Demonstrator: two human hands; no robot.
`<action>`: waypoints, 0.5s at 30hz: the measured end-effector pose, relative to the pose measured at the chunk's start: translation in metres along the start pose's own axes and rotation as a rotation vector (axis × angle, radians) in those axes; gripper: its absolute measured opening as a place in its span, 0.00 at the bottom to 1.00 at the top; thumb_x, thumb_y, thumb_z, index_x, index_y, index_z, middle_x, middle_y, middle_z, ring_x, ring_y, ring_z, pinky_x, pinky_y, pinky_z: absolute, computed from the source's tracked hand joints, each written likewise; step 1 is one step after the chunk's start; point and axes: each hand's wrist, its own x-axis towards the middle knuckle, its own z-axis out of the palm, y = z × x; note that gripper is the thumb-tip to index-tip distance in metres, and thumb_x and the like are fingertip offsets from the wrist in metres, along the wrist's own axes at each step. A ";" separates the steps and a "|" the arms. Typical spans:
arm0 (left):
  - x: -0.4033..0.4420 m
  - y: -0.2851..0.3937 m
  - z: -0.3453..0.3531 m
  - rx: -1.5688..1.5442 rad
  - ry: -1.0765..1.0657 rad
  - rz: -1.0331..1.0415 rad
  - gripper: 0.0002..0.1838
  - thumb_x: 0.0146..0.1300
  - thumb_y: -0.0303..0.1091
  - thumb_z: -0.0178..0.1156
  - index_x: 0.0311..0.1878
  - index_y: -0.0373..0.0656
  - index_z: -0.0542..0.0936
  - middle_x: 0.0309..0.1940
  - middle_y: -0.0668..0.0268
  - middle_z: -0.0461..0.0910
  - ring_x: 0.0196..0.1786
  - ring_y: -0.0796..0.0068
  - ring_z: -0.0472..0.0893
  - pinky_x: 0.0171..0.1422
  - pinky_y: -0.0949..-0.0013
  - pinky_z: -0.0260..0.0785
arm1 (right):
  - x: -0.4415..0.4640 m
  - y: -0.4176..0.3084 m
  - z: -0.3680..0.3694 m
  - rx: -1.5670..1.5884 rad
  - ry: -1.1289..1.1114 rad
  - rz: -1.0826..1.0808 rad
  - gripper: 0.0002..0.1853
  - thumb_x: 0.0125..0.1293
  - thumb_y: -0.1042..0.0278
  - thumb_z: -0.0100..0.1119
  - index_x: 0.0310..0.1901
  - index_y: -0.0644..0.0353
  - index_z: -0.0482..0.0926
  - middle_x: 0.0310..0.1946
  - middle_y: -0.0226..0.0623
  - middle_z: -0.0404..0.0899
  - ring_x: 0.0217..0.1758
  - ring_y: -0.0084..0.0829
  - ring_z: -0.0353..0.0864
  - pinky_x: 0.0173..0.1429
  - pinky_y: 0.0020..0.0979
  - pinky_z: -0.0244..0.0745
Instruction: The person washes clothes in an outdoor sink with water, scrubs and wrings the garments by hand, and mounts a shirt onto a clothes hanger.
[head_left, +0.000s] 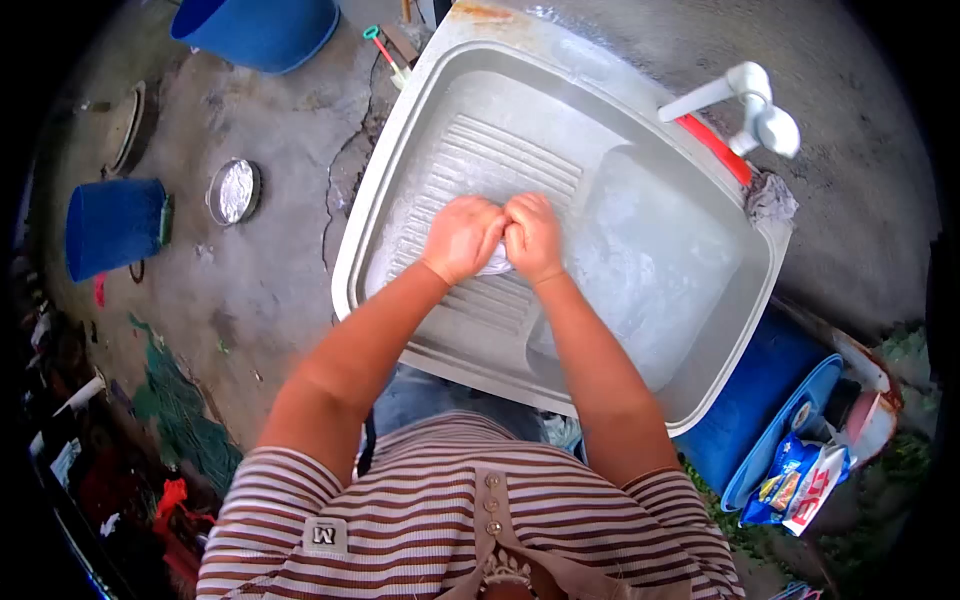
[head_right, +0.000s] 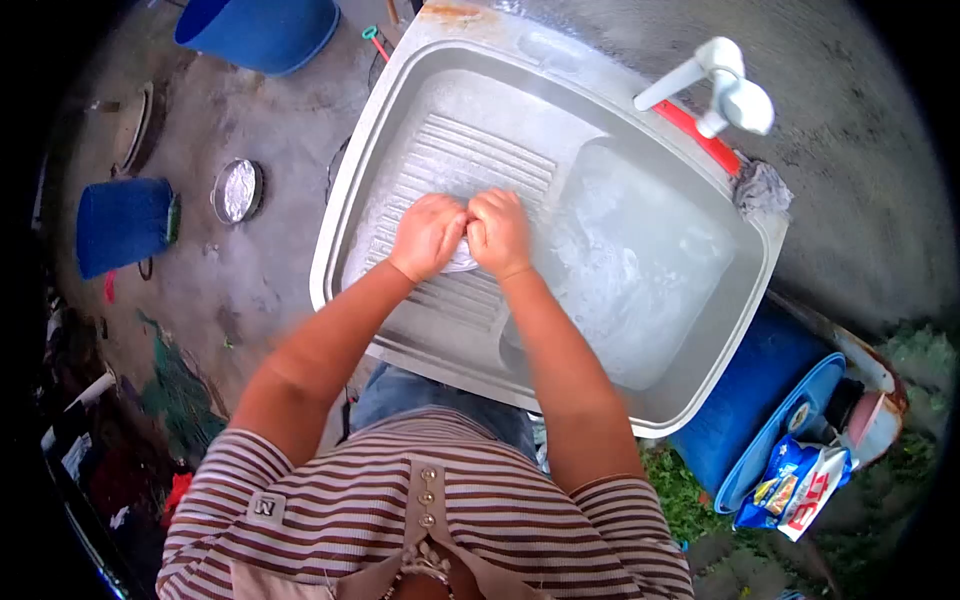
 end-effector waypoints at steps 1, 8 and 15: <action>-0.003 0.004 -0.004 0.013 -0.001 0.019 0.09 0.68 0.37 0.56 0.33 0.44 0.78 0.33 0.57 0.80 0.40 0.50 0.77 0.49 0.53 0.69 | -0.006 -0.005 -0.001 -0.018 0.051 0.055 0.02 0.50 0.72 0.51 0.26 0.59 0.71 0.27 0.42 0.73 0.36 0.47 0.72 0.45 0.44 0.65; -0.055 0.057 -0.055 0.128 0.075 -0.323 0.20 0.53 0.29 0.73 0.48 0.40 0.77 0.52 0.54 0.79 0.60 0.50 0.74 0.66 0.54 0.65 | -0.116 -0.037 -0.070 -0.143 0.085 0.281 0.11 0.58 0.67 0.70 0.37 0.56 0.76 0.34 0.35 0.78 0.46 0.41 0.77 0.56 0.41 0.67; -0.043 0.099 -0.051 -0.048 0.215 -0.783 0.14 0.59 0.31 0.72 0.40 0.43 0.74 0.32 0.70 0.74 0.37 0.75 0.73 0.45 0.70 0.66 | -0.183 -0.019 -0.242 0.400 0.530 0.847 0.04 0.74 0.66 0.57 0.43 0.55 0.73 0.33 0.24 0.73 0.40 0.21 0.73 0.52 0.30 0.71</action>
